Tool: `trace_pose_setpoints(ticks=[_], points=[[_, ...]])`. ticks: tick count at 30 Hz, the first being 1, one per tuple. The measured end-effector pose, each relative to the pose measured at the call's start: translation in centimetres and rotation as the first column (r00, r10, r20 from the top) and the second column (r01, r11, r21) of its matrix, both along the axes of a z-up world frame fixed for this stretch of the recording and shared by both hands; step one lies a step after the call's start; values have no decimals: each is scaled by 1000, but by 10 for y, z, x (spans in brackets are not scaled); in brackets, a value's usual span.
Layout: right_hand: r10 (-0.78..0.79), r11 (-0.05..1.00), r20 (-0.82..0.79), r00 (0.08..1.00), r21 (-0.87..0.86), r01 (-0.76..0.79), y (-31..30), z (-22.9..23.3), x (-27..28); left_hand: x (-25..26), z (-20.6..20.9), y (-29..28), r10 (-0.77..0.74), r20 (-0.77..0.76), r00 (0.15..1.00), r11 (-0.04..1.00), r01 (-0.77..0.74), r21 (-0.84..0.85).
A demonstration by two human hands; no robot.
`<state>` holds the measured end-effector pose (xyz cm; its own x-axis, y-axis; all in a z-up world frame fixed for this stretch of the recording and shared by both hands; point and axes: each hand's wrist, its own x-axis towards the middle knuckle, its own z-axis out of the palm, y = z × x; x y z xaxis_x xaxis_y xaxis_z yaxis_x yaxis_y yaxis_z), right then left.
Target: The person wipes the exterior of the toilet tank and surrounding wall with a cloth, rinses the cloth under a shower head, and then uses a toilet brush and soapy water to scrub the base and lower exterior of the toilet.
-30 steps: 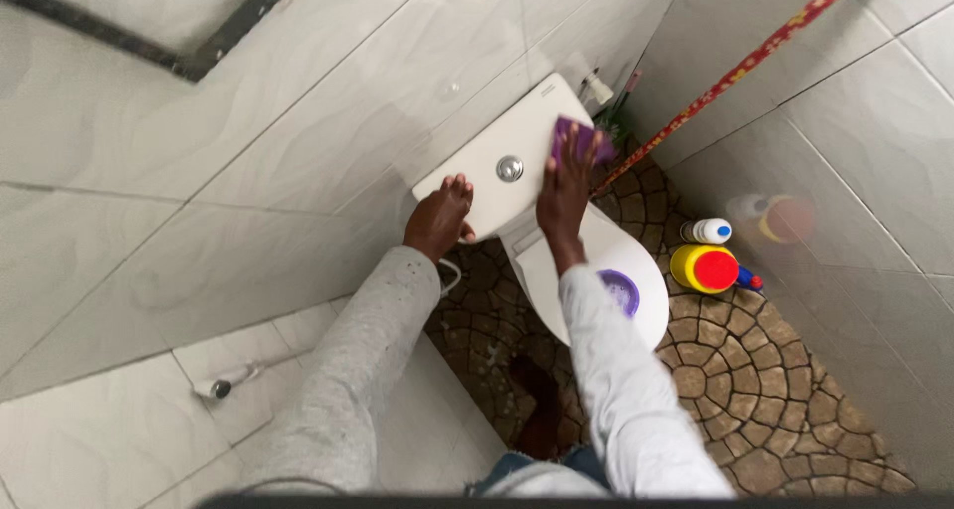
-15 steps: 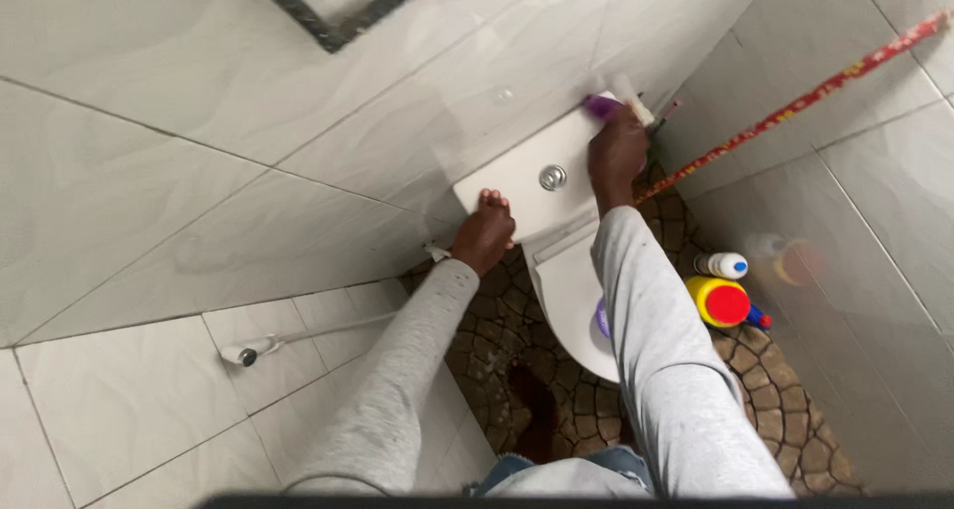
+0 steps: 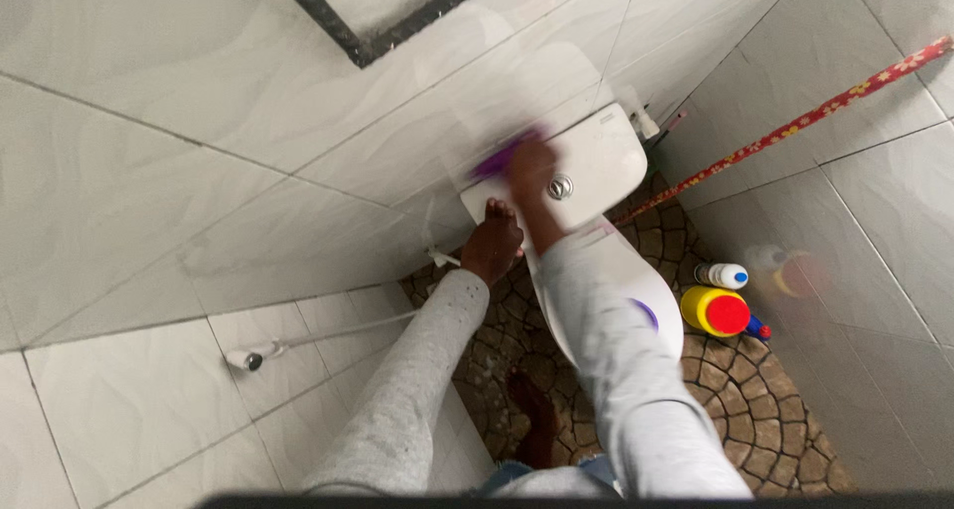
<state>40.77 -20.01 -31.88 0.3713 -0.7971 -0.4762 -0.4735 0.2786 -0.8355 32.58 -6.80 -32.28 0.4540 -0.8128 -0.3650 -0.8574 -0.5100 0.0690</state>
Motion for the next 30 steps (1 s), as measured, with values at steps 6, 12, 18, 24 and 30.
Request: trace_pose_setpoints(ticks=[6, 12, 18, 24, 30], points=[[85, 973, -85, 993, -209, -102, -61, 21, 9, 1, 45, -4, -165, 224, 960, 985, 172, -9], [566, 674, -464, 682, -215, -706, 39, 35, -8, -5, 59, -11, -139, 100, 985, 967, 113, 229], [630, 700, -315, 710, -166, -694, 37, 50, -31, -3, 33, -12, -16, 69, 997, 997, 11, 70], [570, 539, -595, 567, -250, -804, 8, 9, -21, -5, 23, -7, -32, 100, 995, 998, 26, 57], [805, 384, -383, 453, -244, -890, 47, 48, -41, 0, 18, -6, 22, 31, 999, 997, -24, 72]])
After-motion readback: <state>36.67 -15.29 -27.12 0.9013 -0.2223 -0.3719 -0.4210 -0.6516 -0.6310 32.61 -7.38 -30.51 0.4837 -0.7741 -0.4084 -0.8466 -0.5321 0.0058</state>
